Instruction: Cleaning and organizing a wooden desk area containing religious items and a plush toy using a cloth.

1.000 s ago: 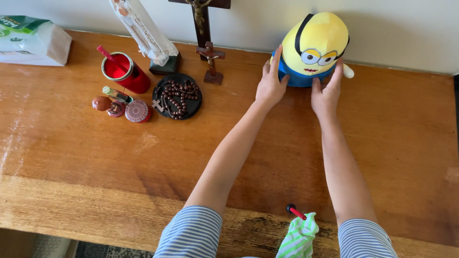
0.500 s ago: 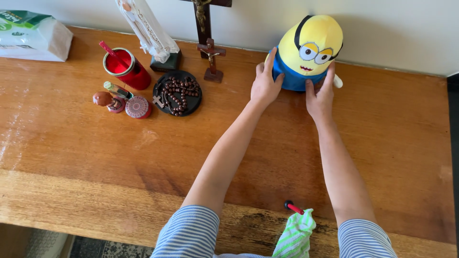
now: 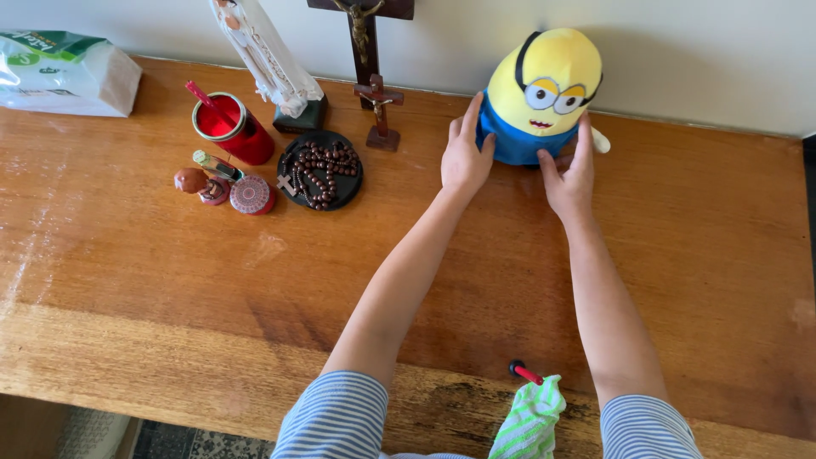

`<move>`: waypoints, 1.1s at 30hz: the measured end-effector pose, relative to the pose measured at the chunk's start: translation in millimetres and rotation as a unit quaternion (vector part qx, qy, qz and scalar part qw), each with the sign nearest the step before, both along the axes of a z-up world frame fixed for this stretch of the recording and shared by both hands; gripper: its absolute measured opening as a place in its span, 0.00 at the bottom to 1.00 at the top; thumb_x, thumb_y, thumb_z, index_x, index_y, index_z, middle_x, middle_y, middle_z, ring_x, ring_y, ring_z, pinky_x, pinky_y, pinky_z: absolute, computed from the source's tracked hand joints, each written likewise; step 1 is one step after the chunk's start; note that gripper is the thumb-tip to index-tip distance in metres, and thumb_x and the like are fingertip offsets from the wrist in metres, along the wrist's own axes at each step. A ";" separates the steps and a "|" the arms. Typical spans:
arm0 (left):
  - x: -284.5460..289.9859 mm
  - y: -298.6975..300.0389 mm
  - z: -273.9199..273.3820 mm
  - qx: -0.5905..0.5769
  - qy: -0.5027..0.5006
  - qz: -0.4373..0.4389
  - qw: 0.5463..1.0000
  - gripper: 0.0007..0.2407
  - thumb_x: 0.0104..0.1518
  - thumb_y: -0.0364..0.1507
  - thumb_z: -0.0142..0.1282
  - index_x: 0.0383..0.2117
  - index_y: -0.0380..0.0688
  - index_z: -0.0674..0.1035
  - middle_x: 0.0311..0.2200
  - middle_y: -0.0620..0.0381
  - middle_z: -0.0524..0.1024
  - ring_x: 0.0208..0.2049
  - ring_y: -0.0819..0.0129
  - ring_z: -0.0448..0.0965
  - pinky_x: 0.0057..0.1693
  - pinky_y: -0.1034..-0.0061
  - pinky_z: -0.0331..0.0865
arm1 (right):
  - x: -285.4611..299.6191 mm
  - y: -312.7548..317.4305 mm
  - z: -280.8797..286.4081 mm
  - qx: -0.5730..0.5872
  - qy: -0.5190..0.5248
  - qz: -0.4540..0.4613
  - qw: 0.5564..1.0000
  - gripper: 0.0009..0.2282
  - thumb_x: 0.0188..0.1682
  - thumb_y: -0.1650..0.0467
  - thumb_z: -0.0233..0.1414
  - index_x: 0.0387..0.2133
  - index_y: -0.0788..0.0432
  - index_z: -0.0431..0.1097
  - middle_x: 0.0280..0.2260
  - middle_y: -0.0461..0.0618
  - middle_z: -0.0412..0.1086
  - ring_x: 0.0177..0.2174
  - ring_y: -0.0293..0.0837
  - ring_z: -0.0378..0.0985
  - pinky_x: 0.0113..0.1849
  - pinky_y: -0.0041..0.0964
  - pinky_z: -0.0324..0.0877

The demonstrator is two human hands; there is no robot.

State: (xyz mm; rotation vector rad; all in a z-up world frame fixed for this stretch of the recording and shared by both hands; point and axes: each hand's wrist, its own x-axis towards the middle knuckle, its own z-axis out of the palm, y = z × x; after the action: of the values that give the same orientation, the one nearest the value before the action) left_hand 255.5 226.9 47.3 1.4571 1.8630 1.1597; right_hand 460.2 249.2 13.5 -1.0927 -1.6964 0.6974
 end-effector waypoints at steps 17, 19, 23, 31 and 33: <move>-6.2 -17.2 -12.7 -0.011 0.049 0.024 0.998 0.38 0.57 0.34 0.61 0.71 0.68 0.48 0.66 0.35 0.54 0.59 0.40 0.70 0.55 0.58 0.74 | 33.9 -15.2 -2.6 -0.049 -0.092 -0.011 0.995 0.37 0.58 0.71 0.58 0.75 0.50 0.40 0.60 0.61 0.67 0.39 0.42 0.79 0.40 0.35 0.75; -3.7 -41.3 -16.7 -0.001 0.049 0.028 0.998 0.38 0.57 0.33 0.62 0.71 0.66 0.47 0.67 0.33 0.53 0.60 0.38 0.68 0.56 0.58 0.73 | 41.2 -35.7 -1.2 -0.063 -0.098 -0.012 0.993 0.36 0.58 0.71 0.58 0.75 0.49 0.41 0.60 0.61 0.67 0.39 0.43 0.79 0.40 0.36 0.76; -0.5 -119.6 -12.4 -0.007 -0.015 -0.022 1.000 0.37 0.57 0.30 0.62 0.71 0.60 0.49 0.66 0.35 0.55 0.53 0.43 0.73 0.54 0.60 0.75 | 60.1 -96.8 11.8 -0.116 -0.077 0.041 0.989 0.31 0.57 0.71 0.57 0.72 0.51 0.48 0.60 0.61 0.66 0.44 0.45 0.77 0.44 0.38 0.75; 6.4 -276.0 -32.7 0.070 0.056 -0.120 0.989 0.22 0.56 0.25 0.63 0.59 0.53 0.75 0.58 0.50 0.71 0.59 0.49 0.72 0.64 0.61 0.70 | 105.0 -236.9 36.8 -0.165 -0.174 0.123 0.963 0.15 0.52 0.74 0.55 0.53 0.57 0.72 0.56 0.50 0.72 0.57 0.49 0.74 0.57 0.44 0.68; 14.2 -301.4 -24.4 0.039 0.111 -0.201 0.973 0.14 0.53 0.29 0.65 0.47 0.53 0.83 0.55 0.54 0.72 0.58 0.50 0.68 0.64 0.59 0.66 | 106.9 -263.2 40.2 -0.136 -0.255 0.172 0.942 0.16 0.45 0.73 0.59 0.49 0.56 0.74 0.55 0.50 0.71 0.61 0.54 0.67 0.61 0.50 0.61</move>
State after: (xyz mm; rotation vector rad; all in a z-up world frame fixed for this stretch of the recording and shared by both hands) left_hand 269.7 -74.5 22.8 1.9649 1.5645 0.9110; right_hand 567.1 -14.0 53.7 -1.2547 -2.3255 0.9466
